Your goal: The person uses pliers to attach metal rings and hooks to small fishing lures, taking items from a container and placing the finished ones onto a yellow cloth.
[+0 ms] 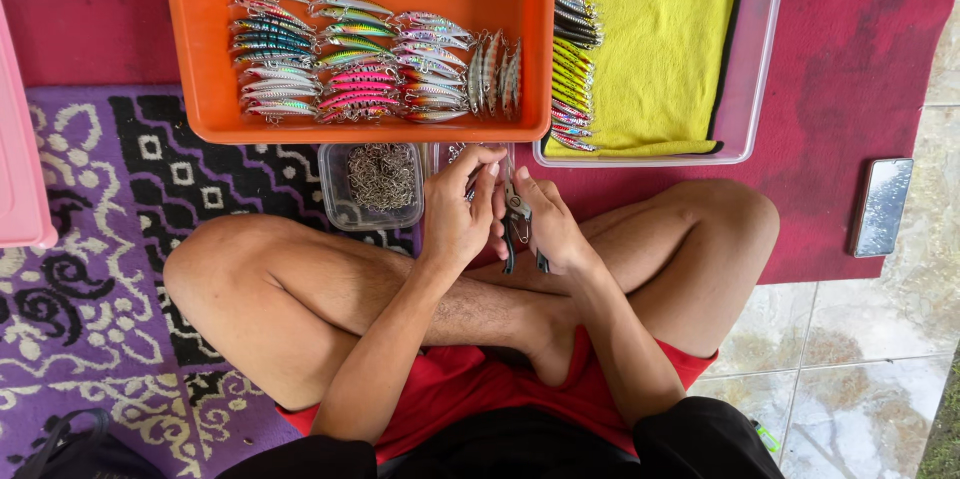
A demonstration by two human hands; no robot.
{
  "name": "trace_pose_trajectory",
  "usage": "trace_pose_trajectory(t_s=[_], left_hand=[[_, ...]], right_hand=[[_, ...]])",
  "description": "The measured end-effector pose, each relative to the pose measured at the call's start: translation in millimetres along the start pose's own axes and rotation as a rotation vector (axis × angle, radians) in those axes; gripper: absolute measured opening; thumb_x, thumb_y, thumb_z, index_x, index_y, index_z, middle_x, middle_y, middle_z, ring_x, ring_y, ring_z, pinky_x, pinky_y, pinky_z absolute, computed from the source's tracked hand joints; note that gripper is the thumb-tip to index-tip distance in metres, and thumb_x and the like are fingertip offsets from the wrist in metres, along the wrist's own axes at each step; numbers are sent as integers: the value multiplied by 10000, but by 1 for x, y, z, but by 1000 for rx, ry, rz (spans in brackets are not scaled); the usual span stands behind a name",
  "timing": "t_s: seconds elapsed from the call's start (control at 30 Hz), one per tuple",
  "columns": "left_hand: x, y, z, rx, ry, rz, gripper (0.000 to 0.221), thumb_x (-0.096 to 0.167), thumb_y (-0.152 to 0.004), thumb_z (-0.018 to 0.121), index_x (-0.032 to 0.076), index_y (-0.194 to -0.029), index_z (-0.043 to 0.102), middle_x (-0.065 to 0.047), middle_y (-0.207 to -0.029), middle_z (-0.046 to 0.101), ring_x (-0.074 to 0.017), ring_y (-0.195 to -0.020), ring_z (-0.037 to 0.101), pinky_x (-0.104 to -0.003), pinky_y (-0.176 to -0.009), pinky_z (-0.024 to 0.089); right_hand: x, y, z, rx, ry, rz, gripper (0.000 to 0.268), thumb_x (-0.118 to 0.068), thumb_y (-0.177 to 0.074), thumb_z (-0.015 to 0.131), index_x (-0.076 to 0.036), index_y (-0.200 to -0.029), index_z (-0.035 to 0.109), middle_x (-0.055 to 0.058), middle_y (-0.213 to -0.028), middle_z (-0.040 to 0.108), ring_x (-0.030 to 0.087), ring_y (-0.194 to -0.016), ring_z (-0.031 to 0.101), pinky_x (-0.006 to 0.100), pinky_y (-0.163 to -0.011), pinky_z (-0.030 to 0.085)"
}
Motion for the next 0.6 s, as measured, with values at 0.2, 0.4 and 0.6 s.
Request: trace_pose_trajectory(t_s=[0.2,0.4,0.6], left_hand=[[-28,3,-1,50,-256,165,263,68,-1027,529,134,-1264,622,-87,-845,739,-252,-780,733,-388,-746,585],[-25,3,0,47,-328,189,215,98,-1039,504,117,-1156,684,-143,-923,739,-379,-872,735,-436,-761,591],[11,0,-1,5,-129,34,166,76,-1015,549,134,-1052,700,-25,-526,606,-191,-433,638,-308,-551,582]], right_hand=[[-32,10,-12,299,1404,-383,470,-338,-1114,412,-64,-787,610,209,-646,656,477,-648,697,586,-530,536],[-33,14,1,301,1529,-462,378,-305,-1109,420,-72,-863,587,166,-704,671,460,-670,710,583,-575,568],[-34,14,21,-34,393,-97,624,-350,-1110,323,-110,-580,549,44,-470,540,186,-409,592,301,-386,514]])
Point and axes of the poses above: each hand's wrist, its own y-axis away from the middle knuckle, its own z-axis out of the palm, x = y × z, the point moved 9 cm from there along -y, towards the middle knuckle
